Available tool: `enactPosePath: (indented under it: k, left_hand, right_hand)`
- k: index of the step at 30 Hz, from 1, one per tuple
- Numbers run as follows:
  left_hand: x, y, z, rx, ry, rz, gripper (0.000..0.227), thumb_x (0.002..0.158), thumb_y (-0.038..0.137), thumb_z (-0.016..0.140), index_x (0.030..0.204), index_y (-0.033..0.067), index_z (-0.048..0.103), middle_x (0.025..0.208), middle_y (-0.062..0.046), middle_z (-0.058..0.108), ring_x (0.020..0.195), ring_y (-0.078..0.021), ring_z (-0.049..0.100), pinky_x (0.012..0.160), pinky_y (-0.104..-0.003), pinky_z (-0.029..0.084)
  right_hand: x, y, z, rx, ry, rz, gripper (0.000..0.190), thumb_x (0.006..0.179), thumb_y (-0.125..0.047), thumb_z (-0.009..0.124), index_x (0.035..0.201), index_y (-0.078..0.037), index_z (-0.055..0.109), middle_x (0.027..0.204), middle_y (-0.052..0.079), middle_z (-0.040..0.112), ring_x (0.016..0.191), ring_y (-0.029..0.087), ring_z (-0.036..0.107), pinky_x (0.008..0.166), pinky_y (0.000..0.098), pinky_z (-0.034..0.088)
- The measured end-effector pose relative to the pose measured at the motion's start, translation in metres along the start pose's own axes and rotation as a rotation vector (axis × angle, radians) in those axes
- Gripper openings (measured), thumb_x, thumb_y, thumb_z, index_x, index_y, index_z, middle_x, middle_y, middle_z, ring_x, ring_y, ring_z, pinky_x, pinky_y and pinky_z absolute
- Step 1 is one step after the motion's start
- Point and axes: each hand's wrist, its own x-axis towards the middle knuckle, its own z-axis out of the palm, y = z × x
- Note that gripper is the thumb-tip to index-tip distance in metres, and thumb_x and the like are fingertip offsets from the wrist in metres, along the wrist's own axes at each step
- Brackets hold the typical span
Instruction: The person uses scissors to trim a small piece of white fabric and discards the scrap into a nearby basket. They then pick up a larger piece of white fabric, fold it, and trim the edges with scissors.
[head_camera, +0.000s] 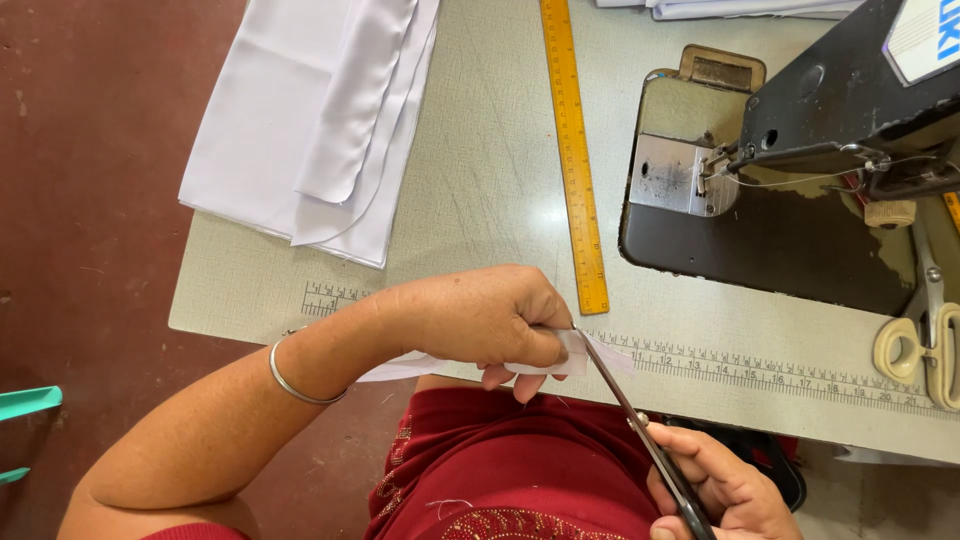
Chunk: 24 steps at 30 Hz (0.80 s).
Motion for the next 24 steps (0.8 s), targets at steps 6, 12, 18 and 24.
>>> enactPosePath:
  k: [6, 12, 18, 24]
  left_hand:
    - [-0.005, 0.011, -0.006, 0.158, -0.041, -0.046, 0.015, 0.081, 0.013, 0.052, 0.067, 0.0102, 0.046, 0.066, -0.001, 0.076, 0.049, -0.0128, 0.059, 0.054, -0.030, 0.044]
    - [-0.010, 0.019, -0.011, 0.278, -0.100, -0.076, 0.012, 0.076, 0.010, 0.049, 0.065, 0.0079, 0.046, 0.064, -0.001, 0.075, 0.051, -0.0128, 0.059, 0.060, -0.030, 0.047]
    - [-0.009, 0.021, -0.013, 0.448, -0.142, -0.087, 0.013, 0.077, 0.014, 0.053, 0.067, 0.0078, 0.059, 0.057, 0.000, 0.071, 0.054, -0.0152, 0.059, 0.060, -0.031, 0.048]
    - [-0.011, 0.022, -0.012, 0.502, -0.154, -0.090, 0.013, 0.076, 0.014, 0.052, 0.066, 0.0082, 0.059, 0.057, 0.001, 0.071, 0.055, -0.0160, 0.062, 0.064, -0.032, 0.050]
  right_hand:
    - [0.002, 0.020, -0.017, 0.005, -0.061, 0.026, 0.084, 0.070, 0.009, 0.091, 0.146, 0.002, 0.058, 0.113, 0.014, 0.067, 0.070, 0.024, 0.057, 0.062, 0.0312, 0.052]
    - [0.003, 0.022, -0.023, -0.093, -0.128, -0.008, 0.085, 0.073, -0.002, 0.095, 0.148, 0.001, 0.054, 0.084, 0.016, 0.065, 0.070, 0.020, 0.059, 0.061, 0.0284, 0.052]
    - [0.002, 0.011, -0.025, -0.338, -0.041, 0.232, 0.087, 0.067, -0.012, 0.099, 0.147, -0.015, 0.064, 0.103, 0.007, 0.086, 0.077, 0.014, 0.071, 0.075, 0.0251, 0.058]
    - [0.003, 0.010, -0.020, -0.315, -0.015, 0.262, 0.087, 0.066, -0.012, 0.098, 0.145, -0.015, 0.064, 0.142, -0.001, 0.081, 0.109, 0.011, 0.079, 0.098, 0.0249, 0.054]
